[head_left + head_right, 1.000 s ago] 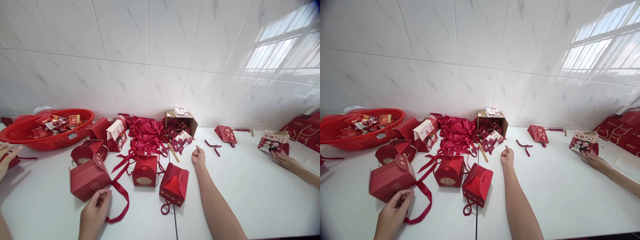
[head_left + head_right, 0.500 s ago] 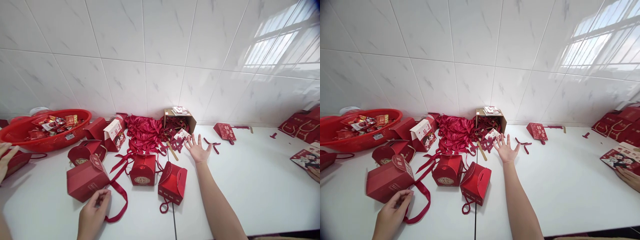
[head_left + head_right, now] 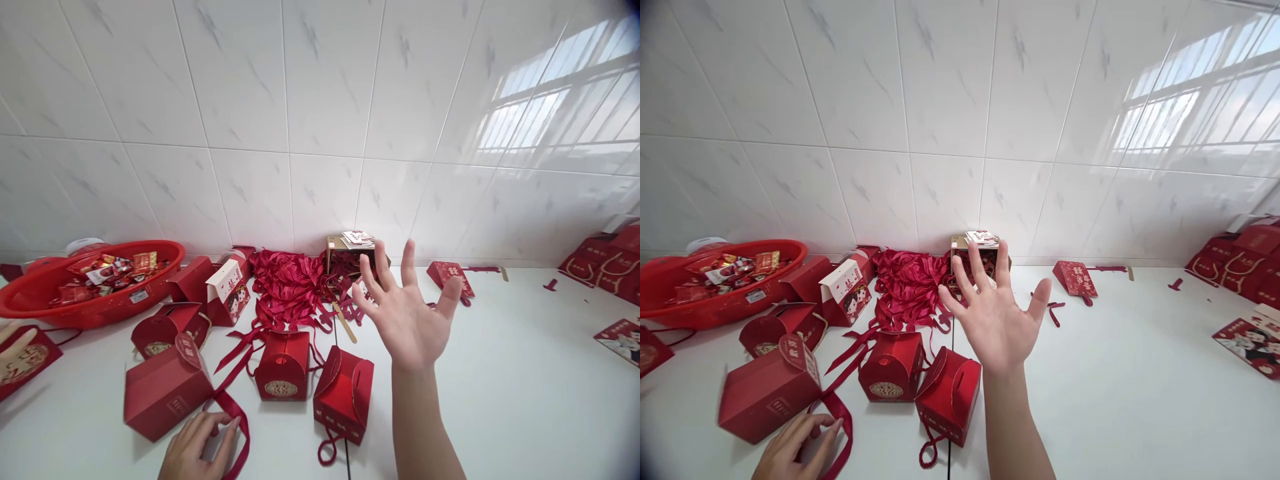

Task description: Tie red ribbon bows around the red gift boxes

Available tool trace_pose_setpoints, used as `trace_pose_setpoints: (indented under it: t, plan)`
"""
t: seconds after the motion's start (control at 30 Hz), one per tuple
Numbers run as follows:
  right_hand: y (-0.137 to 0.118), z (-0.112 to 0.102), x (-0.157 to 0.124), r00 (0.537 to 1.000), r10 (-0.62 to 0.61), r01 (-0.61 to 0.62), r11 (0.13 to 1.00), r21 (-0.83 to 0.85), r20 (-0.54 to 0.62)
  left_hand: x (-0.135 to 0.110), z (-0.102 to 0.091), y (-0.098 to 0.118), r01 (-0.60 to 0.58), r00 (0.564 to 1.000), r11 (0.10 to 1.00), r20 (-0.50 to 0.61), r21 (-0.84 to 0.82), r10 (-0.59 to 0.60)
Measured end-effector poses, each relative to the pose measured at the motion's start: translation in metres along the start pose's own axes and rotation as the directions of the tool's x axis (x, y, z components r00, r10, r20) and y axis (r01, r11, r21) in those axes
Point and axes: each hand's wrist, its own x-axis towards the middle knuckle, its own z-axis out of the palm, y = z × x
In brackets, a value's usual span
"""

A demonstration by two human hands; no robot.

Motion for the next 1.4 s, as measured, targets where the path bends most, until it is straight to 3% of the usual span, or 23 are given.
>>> trace_pose_setpoints:
  t: [0.17,0.77,1.2,1.4]
  plan:
    - [0.007,0.011,-0.008,1.0,0.029,-0.029,0.999,0.018,0.012,0.0,0.0,0.0,-0.027,1.0,1.0,0.016,0.001,0.027]
    - [0.014,0.018,-0.009,0.998,0.045,-0.046,0.999,0.016,0.049,0.006,0.001,0.004,-0.027,0.992,0.999,0.125,0.037,0.022]
    - [0.013,0.021,-0.011,0.998,0.035,-0.036,0.999,0.013,0.045,0.011,-0.001,0.006,0.027,0.992,0.999,0.124,-0.036,-0.022]
    - [0.01,0.025,-0.014,1.0,0.012,-0.013,1.0,-0.026,-0.011,0.01,-0.002,0.005,0.069,0.992,0.997,0.108,-0.034,-0.065]
